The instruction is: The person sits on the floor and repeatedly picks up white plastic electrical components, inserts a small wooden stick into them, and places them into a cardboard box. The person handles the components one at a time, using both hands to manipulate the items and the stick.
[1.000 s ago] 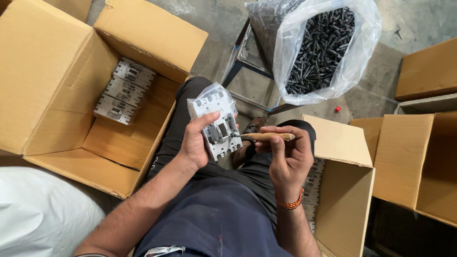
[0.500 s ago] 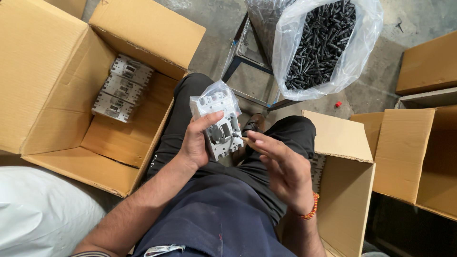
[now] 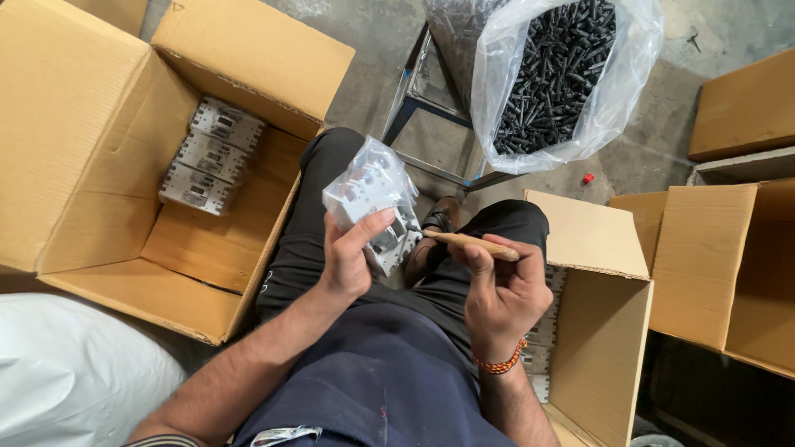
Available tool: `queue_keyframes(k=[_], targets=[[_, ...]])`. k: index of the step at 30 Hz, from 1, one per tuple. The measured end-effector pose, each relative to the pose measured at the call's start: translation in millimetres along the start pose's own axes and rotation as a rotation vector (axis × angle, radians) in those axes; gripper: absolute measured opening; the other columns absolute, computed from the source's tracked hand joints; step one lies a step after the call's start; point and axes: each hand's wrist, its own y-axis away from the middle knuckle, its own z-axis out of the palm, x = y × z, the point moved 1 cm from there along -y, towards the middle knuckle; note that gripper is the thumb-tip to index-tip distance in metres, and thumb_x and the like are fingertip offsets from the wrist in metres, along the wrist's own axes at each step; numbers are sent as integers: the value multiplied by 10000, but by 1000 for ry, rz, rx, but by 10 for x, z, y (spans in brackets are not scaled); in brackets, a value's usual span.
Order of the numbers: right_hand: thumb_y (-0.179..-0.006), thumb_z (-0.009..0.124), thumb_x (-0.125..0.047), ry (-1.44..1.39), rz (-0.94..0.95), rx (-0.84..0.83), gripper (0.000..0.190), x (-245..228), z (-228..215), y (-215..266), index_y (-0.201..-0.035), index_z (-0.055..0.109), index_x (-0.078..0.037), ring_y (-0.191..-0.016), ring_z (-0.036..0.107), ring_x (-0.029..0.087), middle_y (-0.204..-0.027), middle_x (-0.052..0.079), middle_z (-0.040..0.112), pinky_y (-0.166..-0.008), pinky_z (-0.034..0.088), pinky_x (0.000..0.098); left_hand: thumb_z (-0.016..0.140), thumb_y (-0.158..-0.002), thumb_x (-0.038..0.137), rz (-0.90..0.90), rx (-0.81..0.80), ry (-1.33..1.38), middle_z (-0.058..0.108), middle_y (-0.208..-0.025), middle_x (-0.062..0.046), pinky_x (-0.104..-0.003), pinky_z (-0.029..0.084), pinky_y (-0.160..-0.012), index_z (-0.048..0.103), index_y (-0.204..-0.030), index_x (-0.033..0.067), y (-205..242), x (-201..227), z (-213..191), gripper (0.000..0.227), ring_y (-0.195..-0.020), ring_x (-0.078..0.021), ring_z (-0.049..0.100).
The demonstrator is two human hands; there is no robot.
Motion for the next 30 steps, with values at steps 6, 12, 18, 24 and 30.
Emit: queue_keyframes(k=[6,12,18,24,30], targets=[[-1055,659,-48,-81,65,19,128,185,-181,-127,-1122,587,33,-688,617,101,-859,72,638,-610,533,231,665,-898,77,-131,26,153,717,-1111,-170,-389,575,-894,619,-1269,-67,-66,75,-112,400,-1002,-267,705],[-1065,666,-69,-128,26,144,189,595,-330,-1053,-1143,516,14,-684,612,96,-916,67,634,-555,543,241,678,-903,222,-277,-22,206,693,-1159,-194,-444,588,-885,560,-1365,-25,-59,158,-89,536,-1017,-293,704],[-985,729,-97,251,61,-126,393,738,-258,-1130,-1347,612,2,-937,639,142,-1150,110,702,-812,549,285,677,-897,482,-387,-25,307,694,-1177,-207,-485,592,-897,553,-1370,-12,-105,196,-44,695,-1033,-310,711],[-948,650,-132,-605,706,-534,405,594,144,-149,-1317,585,23,-986,715,155,-1094,77,726,-850,626,318,652,-923,496,-344,-20,342,703,-1148,-186,-450,594,-872,568,-1331,-8,-194,77,-77,654,-996,-287,715],[-969,718,-2,-603,497,-340,429,631,167,-15,-1354,543,63,-876,666,131,-1063,97,721,-743,546,264,723,-956,278,-151,61,-27,677,-1158,-119,-362,555,-894,569,-1328,-18,-298,-68,52,500,-1013,-217,666]])
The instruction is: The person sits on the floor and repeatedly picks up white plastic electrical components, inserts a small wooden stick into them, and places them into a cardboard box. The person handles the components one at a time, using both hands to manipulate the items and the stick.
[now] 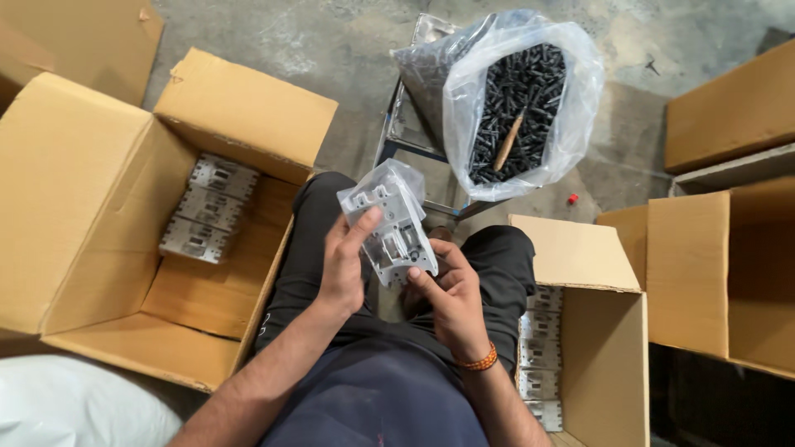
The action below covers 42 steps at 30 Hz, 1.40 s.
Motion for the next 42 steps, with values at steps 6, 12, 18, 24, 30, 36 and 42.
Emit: queue_keyframes(k=[6,12,18,24,30,36,42], targets=[[-903,729,55,296,-213,112,445,-76,31,95,-1328,597,55,-936,688,105,-1101,85,720,-805,573,261,815,-895,183,850,120,-1070,599,-1318,-208,-419,472,-1049,534,-1369,-42,183,282,73,595,-1237,-324,577],[-862,771,-17,667,-352,187,427,-277,222,175,-1271,660,34,-883,699,89,-1031,55,752,-787,577,243,813,-837,372,768,-33,-1149,620,-1264,-261,-449,483,-1014,549,-1317,-97,274,350,179,721,-1174,-388,603],[-833,829,-71,952,-512,176,416,-354,331,300,-1213,689,24,-883,710,73,-1000,53,748,-800,566,234,698,-961,269,594,42,-1151,694,-1207,-214,-440,541,-962,649,-1253,-65,209,258,133,447,-1127,-379,676],[-871,795,-89,501,-231,314,402,-209,128,177,-1243,686,14,-864,686,67,-1001,61,759,-750,556,216,700,-880,146,971,99,-1507,706,-951,-133,-449,513,-767,746,-937,24,266,352,145,142,-909,-323,664],[-841,795,-37,752,-318,216,511,252,-510,31,-1325,647,32,-792,668,127,-950,139,743,-728,526,218,712,-819,82,1173,-182,-1483,637,-789,-95,-387,541,-658,683,-874,21,323,292,53,87,-726,-262,662],[-844,748,-80,762,-407,-220,712,579,-1701,-1058,-1458,403,24,-840,711,147,-954,136,736,-755,555,253,691,-929,60,1047,-257,-1475,637,-729,-100,-324,536,-564,670,-865,9,258,-66,124,85,-634,-211,649],[-836,763,-85,1329,-102,187,648,969,-2236,-1234,-1400,462,22,-765,692,162,-872,140,720,-728,534,270,642,-916,107,911,-301,-1215,671,-701,-157,-313,555,-565,660,-882,-23,272,-190,208,136,-590,-227,688]])
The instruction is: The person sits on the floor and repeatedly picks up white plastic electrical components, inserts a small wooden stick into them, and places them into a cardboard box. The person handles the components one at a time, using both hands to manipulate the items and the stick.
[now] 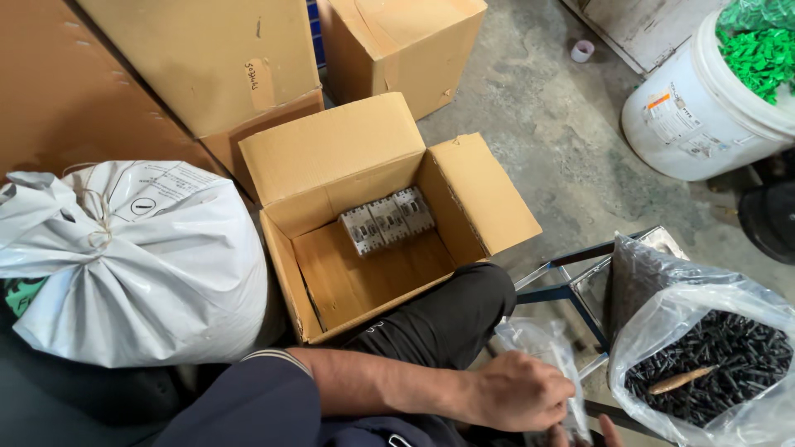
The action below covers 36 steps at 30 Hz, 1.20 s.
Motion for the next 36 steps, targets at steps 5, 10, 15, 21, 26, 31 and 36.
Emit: queue_keyframes(k=[5,10,15,21,26,31,36], targets=[[-830,776,-89,72,28,-27,595,-91,61,-114,-1351,511,21,-702,676,174,-803,143,707,-705,516,283,631,-902,165,-103,-71,70,692,-683,-156,-345,577,-611,683,-852,4,-28,69,83,176,-603,-240,711],[-823,789,-93,68,41,20,543,120,-151,-10,-1303,560,20,-639,659,187,-734,145,694,-682,498,297,637,-915,196,-246,-15,240,710,-706,-133,-361,596,-735,728,-847,0,-20,63,38,227,-635,-238,724],[-817,802,-97,-10,-73,121,492,147,-260,364,-1254,609,19,-576,643,199,-666,148,682,-659,481,311,679,-843,205,-473,-17,410,726,-743,-118,-310,589,-680,742,-876,16,-89,91,-84,201,-686,-207,748],[-886,728,-90,-538,-83,242,467,-480,-360,856,-1319,576,-9,-493,582,90,-642,41,662,-498,439,214,666,-876,179,-342,-34,197,731,-800,-135,-347,595,-694,736,-903,21,-38,109,-230,174,-717,-239,744],[-856,763,-43,-376,-74,162,443,-1234,-660,1068,-1285,661,1,-540,481,44,-606,18,584,-522,387,198,681,-875,160,-239,-201,-117,724,-776,-150,-421,579,-683,701,-795,21,22,-50,-285,161,-728,-312,729],[-923,734,-75,-608,0,87,414,-1531,-802,1133,-1320,648,2,-653,518,42,-744,40,594,-589,414,188,707,-828,155,-302,-77,50,729,-760,-138,-399,590,-659,740,-820,53,-9,-62,-315,108,-697,-287,725],[-827,778,-52,-1481,125,-26,631,-1684,-916,1148,-1397,524,41,-1020,664,163,-1168,120,650,-856,562,307,679,-898,73,-821,-141,667,729,-719,-111,-303,566,-501,684,-912,-11,-84,76,-239,86,-589,-146,711]])
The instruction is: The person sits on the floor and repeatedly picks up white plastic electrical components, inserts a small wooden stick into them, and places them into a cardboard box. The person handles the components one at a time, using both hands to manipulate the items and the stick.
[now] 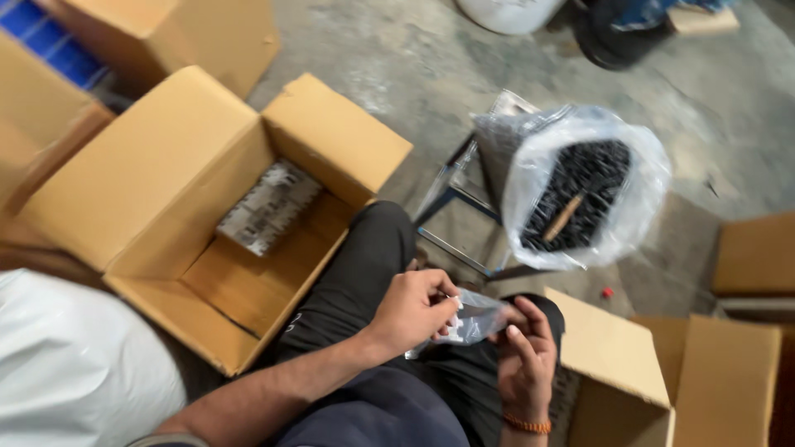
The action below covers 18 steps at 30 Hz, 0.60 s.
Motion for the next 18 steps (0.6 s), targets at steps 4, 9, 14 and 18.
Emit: queue_keyframes(k=[4,9,14,18], targets=[[-727,832,-64,38,-41,-303,910,-20,226,118,-1524,394,-31,-1344,599,159,-1502,94,539,-1113,502,305,647,-967,3,-120,-108,435,714,-758,-145,-288,576,-504,588,-963,-47,29,50,202,78,-607,-179,707],[-909,779,-130,215,-19,-288,563,179,52,165,-1405,550,4,-1000,595,133,-1222,79,635,-848,521,300,638,-976,46,-75,-186,438,754,-905,-163,-314,636,-662,592,-994,-18,111,87,312,80,-799,-215,759],[-1032,587,-169,172,116,-103,241,514,54,25,-1168,687,4,-986,635,99,-1075,29,709,-865,521,250,692,-921,125,701,-177,-573,731,-1149,-158,-385,558,-946,647,-1186,17,201,278,138,290,-1088,-319,717],[-1136,606,-142,-8,122,-10,166,772,159,-4,-1153,656,16,-989,629,141,-1078,83,664,-860,516,307,740,-846,222,557,-312,-811,697,-1172,-198,-402,528,-888,654,-1188,-6,88,57,79,420,-1049,-363,676]])
